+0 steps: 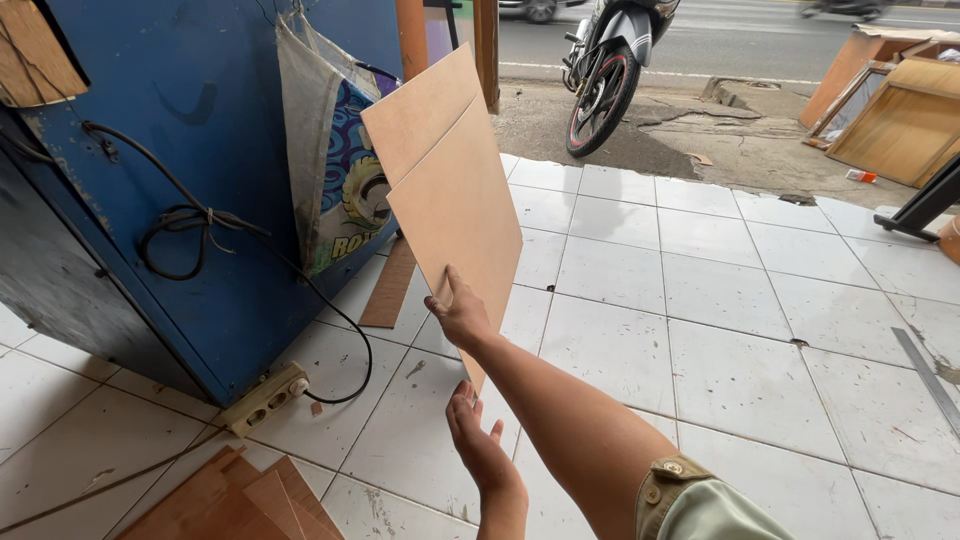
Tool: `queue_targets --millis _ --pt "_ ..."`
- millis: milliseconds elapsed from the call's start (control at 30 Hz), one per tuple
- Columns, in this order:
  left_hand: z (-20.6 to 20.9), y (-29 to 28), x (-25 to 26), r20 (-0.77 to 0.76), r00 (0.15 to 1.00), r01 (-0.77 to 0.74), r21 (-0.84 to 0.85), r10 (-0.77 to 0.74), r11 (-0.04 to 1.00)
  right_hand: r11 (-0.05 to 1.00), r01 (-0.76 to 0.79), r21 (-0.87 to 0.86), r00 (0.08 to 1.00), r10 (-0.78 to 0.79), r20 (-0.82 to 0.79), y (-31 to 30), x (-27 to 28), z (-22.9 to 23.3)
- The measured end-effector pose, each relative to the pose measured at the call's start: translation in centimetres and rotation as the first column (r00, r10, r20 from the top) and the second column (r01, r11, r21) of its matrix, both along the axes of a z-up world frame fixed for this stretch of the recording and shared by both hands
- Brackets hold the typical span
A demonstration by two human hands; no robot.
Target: The person sands a rectangular wooden board by hand using sandpaper, repeatedly rubbing the surface and edges, then picks up and turns the board to sand the other side.
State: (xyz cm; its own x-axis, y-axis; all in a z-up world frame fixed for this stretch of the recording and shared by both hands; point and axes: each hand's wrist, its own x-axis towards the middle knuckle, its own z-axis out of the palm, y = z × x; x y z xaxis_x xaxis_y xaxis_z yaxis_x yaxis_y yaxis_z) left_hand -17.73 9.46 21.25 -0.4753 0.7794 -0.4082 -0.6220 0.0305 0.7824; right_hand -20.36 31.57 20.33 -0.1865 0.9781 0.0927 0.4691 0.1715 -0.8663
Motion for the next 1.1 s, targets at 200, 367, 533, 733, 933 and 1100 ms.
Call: queue_targets --millis 200,367,533,733,933,1100 --pt "-0.1 -1.1 -1.4 0.008 0.999 -0.05 0.002 0.05 0.999 0.966 0.092 -0.243 0.983 -0.127 -0.135 -6.2 -0.7 0.8" --pt "1.1 -2.9 -1.3 0.122 0.987 -0.126 0.144 0.109 0.981 0.943 0.119 -0.31 0.962 -0.187 -0.199 -6.0 -1.1 -13.1" --pt "-4.6 -9.0 -6.3 -0.237 0.968 -0.104 -0.056 0.088 0.993 0.92 0.016 -0.392 0.969 -0.112 -0.222 -18.9 1.1 -13.0" --pt "-12.1 -21.8 -19.0 -0.808 0.522 -0.112 -0.382 -0.273 0.917 0.662 -0.184 -0.727 0.874 -0.228 -0.429 -31.6 -5.5 -4.9" --pt "-13.0 -34.5 -26.0 -0.629 0.036 -0.192 -0.767 -0.777 0.612 0.469 -0.391 -0.791 0.734 -0.36 -0.576 -41.4 -11.8 1.3" --pt "-18.3 -35.8 -31.0 -0.531 -0.209 -0.151 -0.812 -0.821 0.563 0.369 -0.555 -0.746 0.793 -0.038 -0.608 -47.4 -10.9 -2.5"
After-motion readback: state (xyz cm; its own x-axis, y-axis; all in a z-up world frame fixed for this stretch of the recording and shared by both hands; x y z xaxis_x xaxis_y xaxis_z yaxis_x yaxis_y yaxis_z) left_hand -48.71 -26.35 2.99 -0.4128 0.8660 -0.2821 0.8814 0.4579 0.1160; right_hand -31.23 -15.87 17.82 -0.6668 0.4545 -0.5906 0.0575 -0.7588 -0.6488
